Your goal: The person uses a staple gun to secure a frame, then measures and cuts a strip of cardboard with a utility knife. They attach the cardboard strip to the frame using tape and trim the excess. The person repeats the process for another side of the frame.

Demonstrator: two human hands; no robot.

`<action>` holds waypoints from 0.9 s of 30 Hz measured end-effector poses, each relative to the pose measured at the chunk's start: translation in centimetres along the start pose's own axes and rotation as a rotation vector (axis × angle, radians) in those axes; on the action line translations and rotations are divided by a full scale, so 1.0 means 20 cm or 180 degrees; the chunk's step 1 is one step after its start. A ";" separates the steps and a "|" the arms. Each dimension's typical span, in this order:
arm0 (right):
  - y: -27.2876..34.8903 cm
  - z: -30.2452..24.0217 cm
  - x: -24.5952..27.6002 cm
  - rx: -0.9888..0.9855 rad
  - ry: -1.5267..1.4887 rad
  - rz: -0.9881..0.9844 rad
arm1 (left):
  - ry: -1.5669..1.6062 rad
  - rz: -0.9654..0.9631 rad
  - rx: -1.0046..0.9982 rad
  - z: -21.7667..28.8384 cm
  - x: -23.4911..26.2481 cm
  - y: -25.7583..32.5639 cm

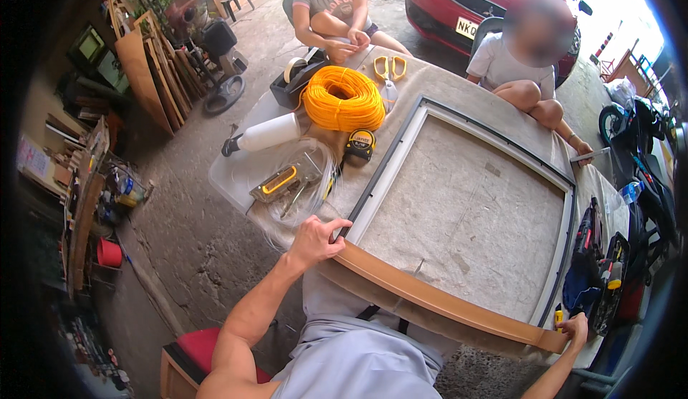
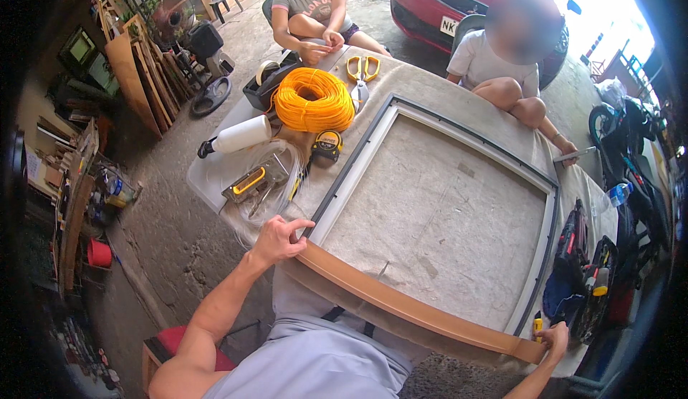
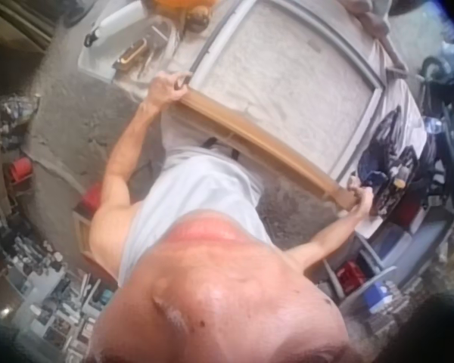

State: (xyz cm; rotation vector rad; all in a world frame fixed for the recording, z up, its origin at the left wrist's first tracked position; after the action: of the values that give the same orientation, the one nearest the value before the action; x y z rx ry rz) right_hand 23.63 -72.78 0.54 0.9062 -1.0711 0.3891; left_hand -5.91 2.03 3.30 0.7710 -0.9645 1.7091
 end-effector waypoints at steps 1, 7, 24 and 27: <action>0.02 -0.02 0.00 0.0014 0.0243 0.0002 | 0.0002 -0.0003 -0.0008 0.00 0.00 0.00; 0.23 -0.13 0.04 0.0656 0.0498 0.0436 | -0.0082 0.0094 0.0003 0.00 0.00 0.00; 0.68 -0.22 0.30 0.2323 -0.2093 0.1196 | 0.0093 0.0054 0.0271 0.04 0.01 -0.03; 0.85 -0.28 0.27 0.2326 -0.3161 -0.0074 | 0.0163 -0.0017 0.0351 0.04 0.02 -0.03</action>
State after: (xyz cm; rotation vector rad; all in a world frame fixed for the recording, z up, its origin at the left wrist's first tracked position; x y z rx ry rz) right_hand 17.90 -59.01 11.92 1.8650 -1.8642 0.3058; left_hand -5.36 1.65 4.16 0.7966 -0.8379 1.7806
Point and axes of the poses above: each hand's wrist, its own y-axis away from the middle knuckle, its own x-axis out of the back of the hand, z = x × y, the point moved 4 cm from there along -y, towards the middle knuckle, and after that the axes turned 9 degrees about -x, right-handed, at the moved point
